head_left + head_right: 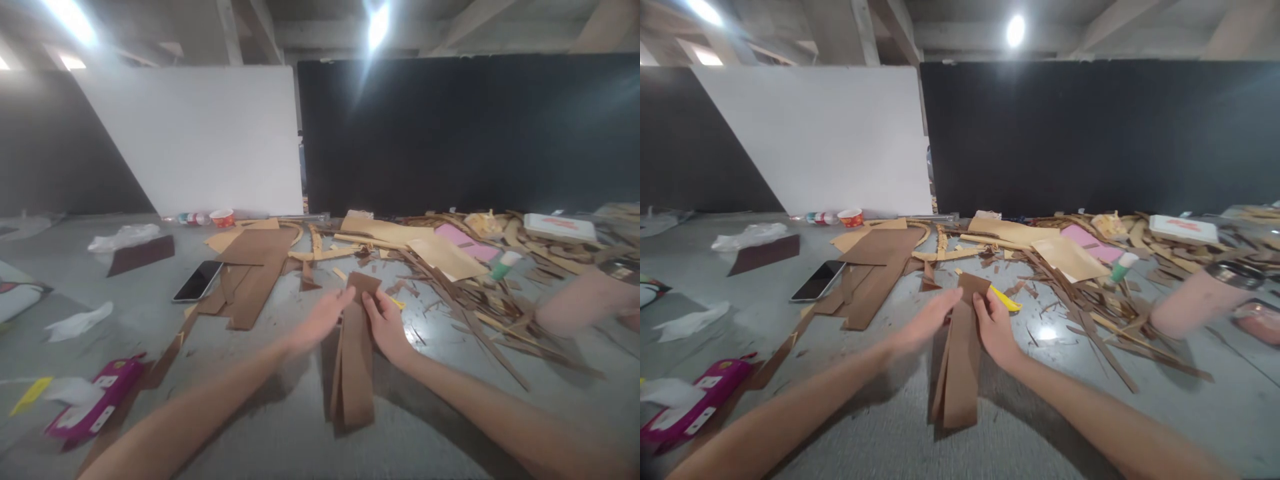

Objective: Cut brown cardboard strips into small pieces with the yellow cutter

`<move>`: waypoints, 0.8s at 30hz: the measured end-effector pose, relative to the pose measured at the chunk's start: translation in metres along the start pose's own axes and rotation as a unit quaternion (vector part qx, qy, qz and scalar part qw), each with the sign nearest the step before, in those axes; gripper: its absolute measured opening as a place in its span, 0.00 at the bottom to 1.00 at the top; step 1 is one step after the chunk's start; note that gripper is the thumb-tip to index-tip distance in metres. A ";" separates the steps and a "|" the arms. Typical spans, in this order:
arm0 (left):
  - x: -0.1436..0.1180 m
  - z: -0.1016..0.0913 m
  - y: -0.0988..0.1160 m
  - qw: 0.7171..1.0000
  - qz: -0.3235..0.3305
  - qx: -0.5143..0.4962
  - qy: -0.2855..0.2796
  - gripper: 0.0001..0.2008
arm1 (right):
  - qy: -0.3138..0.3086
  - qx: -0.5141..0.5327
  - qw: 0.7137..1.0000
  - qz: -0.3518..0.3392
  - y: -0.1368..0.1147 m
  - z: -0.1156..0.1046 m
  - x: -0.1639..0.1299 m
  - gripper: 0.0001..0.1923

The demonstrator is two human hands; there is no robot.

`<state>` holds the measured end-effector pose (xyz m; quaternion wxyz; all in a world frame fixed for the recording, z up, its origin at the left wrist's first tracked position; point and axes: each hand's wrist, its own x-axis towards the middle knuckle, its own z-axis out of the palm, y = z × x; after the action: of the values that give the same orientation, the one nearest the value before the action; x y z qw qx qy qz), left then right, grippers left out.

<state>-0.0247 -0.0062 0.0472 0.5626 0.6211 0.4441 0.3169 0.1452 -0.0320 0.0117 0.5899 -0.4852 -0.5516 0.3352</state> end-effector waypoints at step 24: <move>0.001 0.002 -0.031 0.955 -0.100 -0.223 -0.171 0.26 | -0.057 -0.089 0.994 -0.009 0.030 -0.036 0.044 0.23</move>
<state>-0.0286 -0.0075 0.0168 0.7830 0.4774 0.3190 0.2392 0.1916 0.0114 0.0003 0.5145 -0.5110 -0.6164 0.3068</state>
